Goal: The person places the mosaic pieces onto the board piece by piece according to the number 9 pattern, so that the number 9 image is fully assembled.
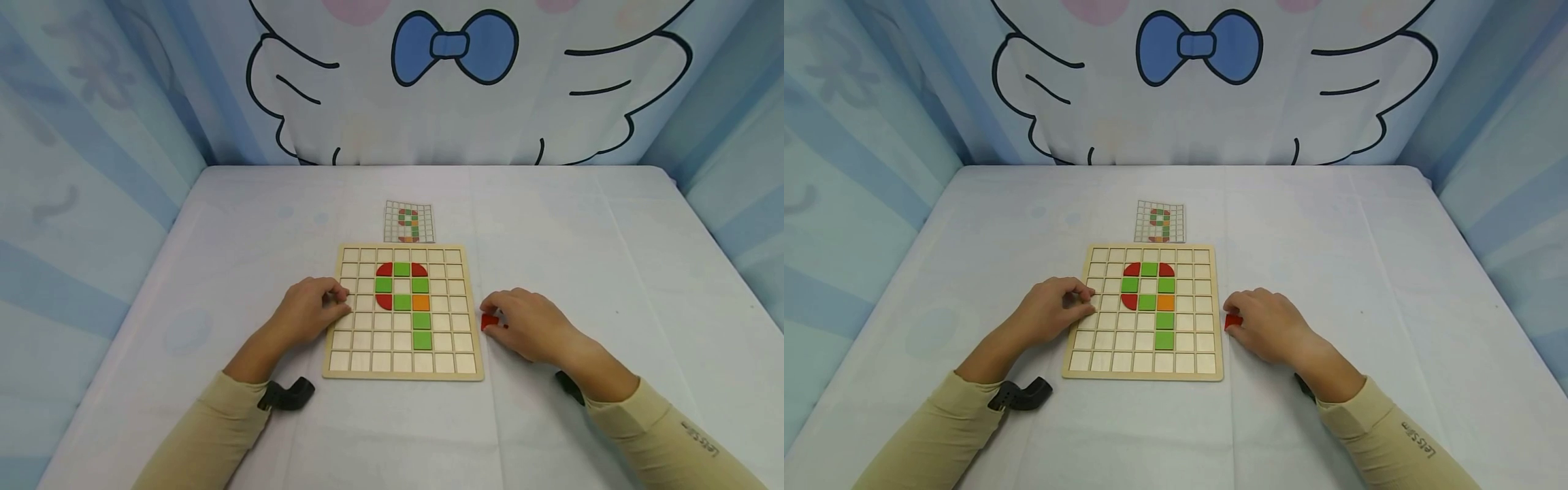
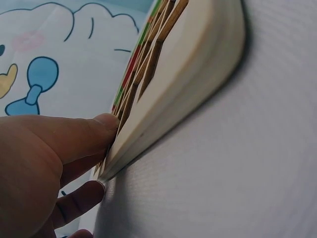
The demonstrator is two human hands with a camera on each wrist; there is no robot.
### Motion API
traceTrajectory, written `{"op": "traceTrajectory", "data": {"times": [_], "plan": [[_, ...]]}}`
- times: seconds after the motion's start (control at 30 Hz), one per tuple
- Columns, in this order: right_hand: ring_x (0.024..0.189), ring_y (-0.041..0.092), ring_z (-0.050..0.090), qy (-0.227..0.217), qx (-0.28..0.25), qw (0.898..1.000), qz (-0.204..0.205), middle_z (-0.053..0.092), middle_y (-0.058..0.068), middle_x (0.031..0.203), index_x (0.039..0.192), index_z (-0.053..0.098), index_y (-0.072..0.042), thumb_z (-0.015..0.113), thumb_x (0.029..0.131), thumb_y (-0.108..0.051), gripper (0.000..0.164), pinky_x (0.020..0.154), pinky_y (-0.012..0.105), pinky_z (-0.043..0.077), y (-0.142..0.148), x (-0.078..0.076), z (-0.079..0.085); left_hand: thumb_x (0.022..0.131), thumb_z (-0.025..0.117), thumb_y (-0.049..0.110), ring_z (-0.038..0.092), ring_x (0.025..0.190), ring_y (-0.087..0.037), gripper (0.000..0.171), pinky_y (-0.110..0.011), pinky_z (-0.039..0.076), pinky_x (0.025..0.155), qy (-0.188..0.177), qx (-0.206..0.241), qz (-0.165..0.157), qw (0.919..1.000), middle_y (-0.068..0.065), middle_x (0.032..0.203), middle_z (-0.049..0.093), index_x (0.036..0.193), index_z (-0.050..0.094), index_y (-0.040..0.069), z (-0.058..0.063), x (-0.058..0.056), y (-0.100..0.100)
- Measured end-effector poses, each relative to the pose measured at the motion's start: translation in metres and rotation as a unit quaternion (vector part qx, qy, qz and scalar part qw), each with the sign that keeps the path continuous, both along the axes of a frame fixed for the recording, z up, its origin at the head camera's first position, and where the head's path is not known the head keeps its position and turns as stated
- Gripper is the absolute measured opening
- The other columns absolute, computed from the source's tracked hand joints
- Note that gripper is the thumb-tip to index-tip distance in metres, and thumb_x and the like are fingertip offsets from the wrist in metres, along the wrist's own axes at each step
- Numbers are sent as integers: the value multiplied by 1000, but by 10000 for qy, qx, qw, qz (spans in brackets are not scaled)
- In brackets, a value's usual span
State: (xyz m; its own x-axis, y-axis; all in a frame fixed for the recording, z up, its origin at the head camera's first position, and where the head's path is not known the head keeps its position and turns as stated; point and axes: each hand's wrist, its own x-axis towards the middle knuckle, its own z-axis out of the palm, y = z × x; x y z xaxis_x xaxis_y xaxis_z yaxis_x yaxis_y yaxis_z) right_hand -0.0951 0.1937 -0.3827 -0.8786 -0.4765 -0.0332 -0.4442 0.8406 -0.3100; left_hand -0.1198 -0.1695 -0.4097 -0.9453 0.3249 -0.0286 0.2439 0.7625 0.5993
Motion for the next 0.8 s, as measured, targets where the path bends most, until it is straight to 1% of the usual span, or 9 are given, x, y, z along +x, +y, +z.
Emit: {"op": "traceTrajectory", "data": {"times": [0.13,0.37,0.57,0.8], "plan": [[85,22,59,13,10,10000,46,65,-1,92,103,69,-6,77,87,-13,19,75,42,49,0,-1,-1,93,74,20,55,90,-22,13,-40,43,80,8,-10,-8,10000,-2,107,70,91,65,12,0,0,0],[85,21,58,-6,-8,9999,106,64,-2,90,101,69,-7,74,87,-10,15,77,42,48,-2,-2,0,93,74,20,55,91,-22,13,-41,43,80,21,-9,-31,10000,-1,107,69,91,65,12,0,1,0],[82,19,56,-15,-38,9999,121,62,-4,88,99,68,-9,73,87,-8,13,75,40,47,-4,-2,0,93,74,21,54,90,-22,13,-40,43,79,28,-7,-32,10000,-1,105,69,91,65,12,0,1,-1],[79,17,54,63,-2,9997,252,61,-5,84,96,67,-9,73,86,-8,11,74,39,47,-4,-4,-1,93,74,21,55,91,-22,13,-41,43,80,-8,-6,-13,10000,-1,107,69,92,65,12,0,0,-1]]}}
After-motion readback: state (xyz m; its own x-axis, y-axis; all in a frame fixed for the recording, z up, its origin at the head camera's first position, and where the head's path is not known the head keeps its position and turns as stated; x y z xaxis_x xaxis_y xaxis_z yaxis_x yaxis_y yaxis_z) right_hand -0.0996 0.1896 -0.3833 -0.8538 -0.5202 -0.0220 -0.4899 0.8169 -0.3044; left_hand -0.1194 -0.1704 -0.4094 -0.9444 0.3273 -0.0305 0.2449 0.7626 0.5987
